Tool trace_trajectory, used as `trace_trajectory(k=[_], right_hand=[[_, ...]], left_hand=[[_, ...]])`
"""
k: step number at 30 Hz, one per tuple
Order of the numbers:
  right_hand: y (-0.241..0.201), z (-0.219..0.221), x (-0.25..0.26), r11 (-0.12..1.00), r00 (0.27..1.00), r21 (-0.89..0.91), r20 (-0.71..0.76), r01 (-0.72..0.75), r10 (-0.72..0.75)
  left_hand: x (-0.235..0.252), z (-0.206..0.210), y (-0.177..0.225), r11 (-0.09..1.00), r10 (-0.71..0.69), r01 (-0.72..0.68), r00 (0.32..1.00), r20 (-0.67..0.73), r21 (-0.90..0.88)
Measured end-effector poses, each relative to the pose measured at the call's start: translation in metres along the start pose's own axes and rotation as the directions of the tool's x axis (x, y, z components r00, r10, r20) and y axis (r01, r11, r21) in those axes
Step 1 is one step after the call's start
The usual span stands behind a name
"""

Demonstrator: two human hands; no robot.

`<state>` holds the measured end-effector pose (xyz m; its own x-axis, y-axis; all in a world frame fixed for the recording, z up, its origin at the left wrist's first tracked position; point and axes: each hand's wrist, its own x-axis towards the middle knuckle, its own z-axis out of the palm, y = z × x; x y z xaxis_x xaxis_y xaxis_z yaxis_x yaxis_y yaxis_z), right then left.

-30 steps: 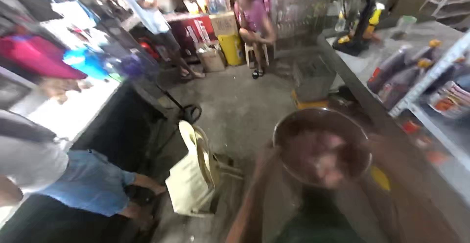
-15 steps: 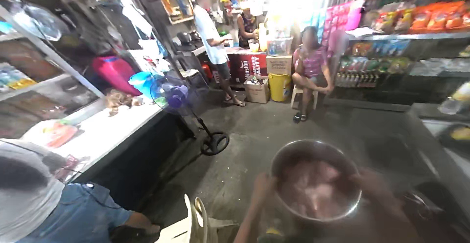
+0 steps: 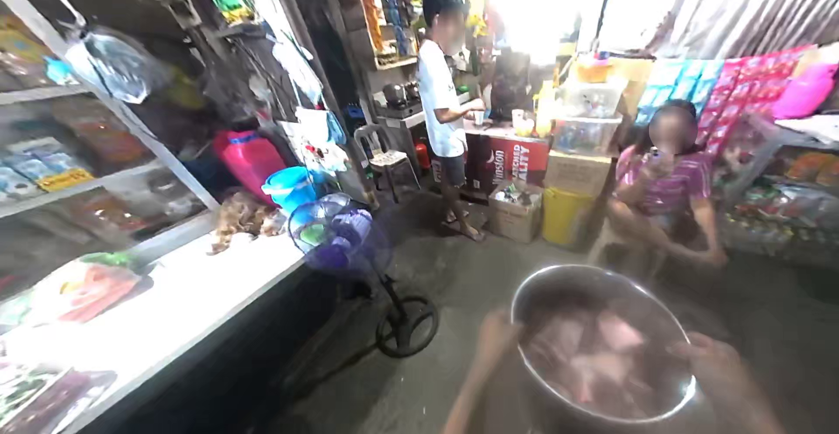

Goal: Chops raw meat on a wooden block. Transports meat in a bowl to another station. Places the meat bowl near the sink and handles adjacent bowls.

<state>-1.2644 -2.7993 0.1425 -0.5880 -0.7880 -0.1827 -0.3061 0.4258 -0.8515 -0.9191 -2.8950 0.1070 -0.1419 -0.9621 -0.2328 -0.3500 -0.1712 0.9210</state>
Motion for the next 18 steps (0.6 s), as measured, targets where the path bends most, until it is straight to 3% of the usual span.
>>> trace_trajectory(k=[5,10,18], right_hand=[[-0.084,0.11,0.169,0.998,0.99,-0.032,0.134,0.056,-0.051],[-0.19,0.23,0.313,0.993,0.937,-0.04,0.338,0.107,-0.088],[-0.314,0.456,0.487,0.984,0.86,-0.068,0.497,0.167,-0.111]], left_hand=[[0.165,-0.048,0.003,0.997,-0.077,0.076,0.99,-0.114,-0.02],[0.295,-0.113,0.02,0.978,-0.192,0.207,0.934,-0.3,0.019],[0.505,-0.24,-0.002,0.942,-0.323,0.332,0.841,-0.433,-0.058]])
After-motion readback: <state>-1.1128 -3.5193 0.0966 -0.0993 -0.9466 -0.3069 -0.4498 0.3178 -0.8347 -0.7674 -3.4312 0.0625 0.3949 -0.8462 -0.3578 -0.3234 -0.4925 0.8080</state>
